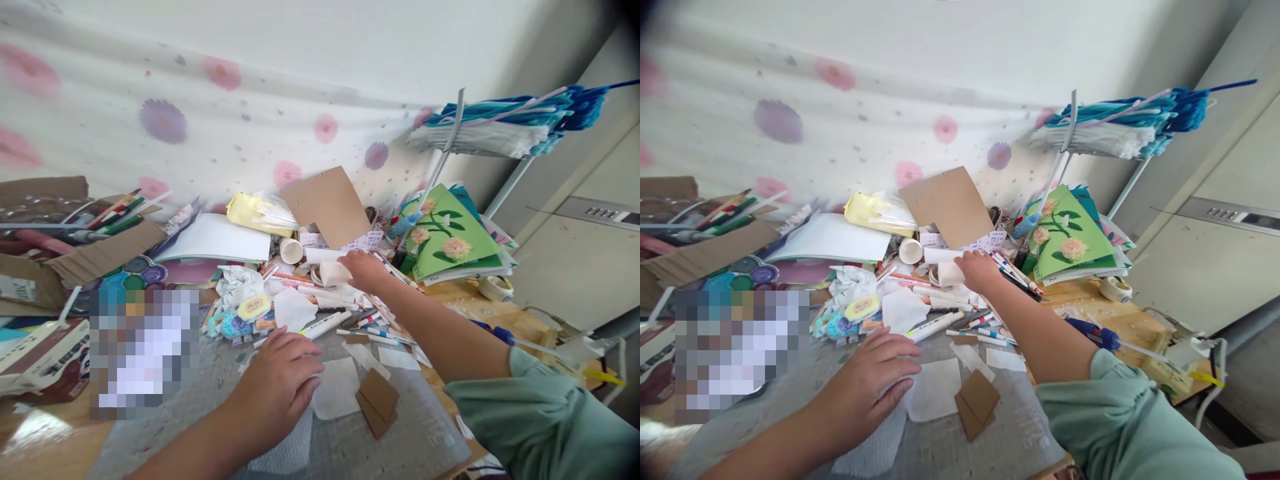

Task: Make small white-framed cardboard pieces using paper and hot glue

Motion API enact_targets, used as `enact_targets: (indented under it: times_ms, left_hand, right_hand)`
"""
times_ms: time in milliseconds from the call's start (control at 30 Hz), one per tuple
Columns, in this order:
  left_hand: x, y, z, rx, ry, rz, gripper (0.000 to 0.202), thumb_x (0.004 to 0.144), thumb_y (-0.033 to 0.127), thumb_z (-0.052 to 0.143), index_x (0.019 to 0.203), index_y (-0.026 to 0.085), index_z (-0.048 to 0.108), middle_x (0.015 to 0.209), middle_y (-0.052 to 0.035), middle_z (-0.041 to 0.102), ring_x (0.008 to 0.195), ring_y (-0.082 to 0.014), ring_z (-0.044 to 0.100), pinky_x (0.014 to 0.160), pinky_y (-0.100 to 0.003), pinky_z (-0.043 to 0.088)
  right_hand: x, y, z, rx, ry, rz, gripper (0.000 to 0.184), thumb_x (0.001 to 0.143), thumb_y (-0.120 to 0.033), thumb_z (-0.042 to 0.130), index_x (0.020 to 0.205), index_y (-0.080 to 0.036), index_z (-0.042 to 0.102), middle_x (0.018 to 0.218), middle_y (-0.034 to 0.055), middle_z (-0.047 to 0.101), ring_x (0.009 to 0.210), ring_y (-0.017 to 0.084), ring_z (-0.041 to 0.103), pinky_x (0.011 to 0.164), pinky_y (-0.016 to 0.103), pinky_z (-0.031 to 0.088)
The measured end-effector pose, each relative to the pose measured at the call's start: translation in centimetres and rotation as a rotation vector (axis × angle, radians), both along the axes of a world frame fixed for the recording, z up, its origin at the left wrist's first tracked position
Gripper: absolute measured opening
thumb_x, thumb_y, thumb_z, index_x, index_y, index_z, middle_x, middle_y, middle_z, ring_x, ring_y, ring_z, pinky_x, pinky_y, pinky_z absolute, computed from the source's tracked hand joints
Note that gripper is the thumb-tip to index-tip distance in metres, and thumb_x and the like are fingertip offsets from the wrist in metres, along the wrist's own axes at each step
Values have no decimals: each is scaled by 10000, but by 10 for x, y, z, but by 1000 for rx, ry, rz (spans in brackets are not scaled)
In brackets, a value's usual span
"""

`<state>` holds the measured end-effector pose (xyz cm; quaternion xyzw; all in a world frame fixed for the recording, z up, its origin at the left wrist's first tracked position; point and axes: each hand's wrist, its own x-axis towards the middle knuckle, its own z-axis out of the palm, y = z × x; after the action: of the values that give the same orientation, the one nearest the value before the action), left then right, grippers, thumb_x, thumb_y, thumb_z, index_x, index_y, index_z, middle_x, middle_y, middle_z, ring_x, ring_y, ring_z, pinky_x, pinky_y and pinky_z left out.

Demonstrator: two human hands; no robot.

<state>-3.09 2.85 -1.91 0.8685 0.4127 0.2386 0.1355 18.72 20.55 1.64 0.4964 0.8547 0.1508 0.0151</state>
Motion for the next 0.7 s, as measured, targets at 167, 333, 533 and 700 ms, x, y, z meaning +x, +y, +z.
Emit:
enact_targets:
  times_ms: [167,333,533,700]
  left_hand:
    - [0,-2,1,-11,-9,-2,201,821,166,521,910,275,664,1073,-3,678,1036,-211,569,1034,-526,286]
    - [1,-3,2,-28,-6,7,184,817,167,517,884,249,667,1052,-19,684,1011,-215,580,1020,-521,303]
    - [2,-2,3,12,13,7,190,810,158,518,866,236,681,1023,-31,696,975,-224,589,969,-491,364]
    - [0,3,5,-14,-101,91,223,818,151,482,895,211,682,986,-61,703,946,-220,609,866,-415,458]
  right_hand:
    - [4,-4,-6,-69,-52,-54,293,905,-293,546,1170,-168,550,1181,86,578,971,209,604,808,410,516]
    - [1,-11,-17,-207,-73,-44,283,908,-293,540,1167,-178,552,1185,82,577,972,206,603,810,409,515]
    - [-6,-12,-10,-221,71,-83,275,910,-294,537,1160,-184,558,1187,79,576,975,206,601,814,405,514]
    - [8,-16,34,-111,344,-169,283,908,-295,539,1164,-176,556,1193,85,573,980,209,599,819,410,512]
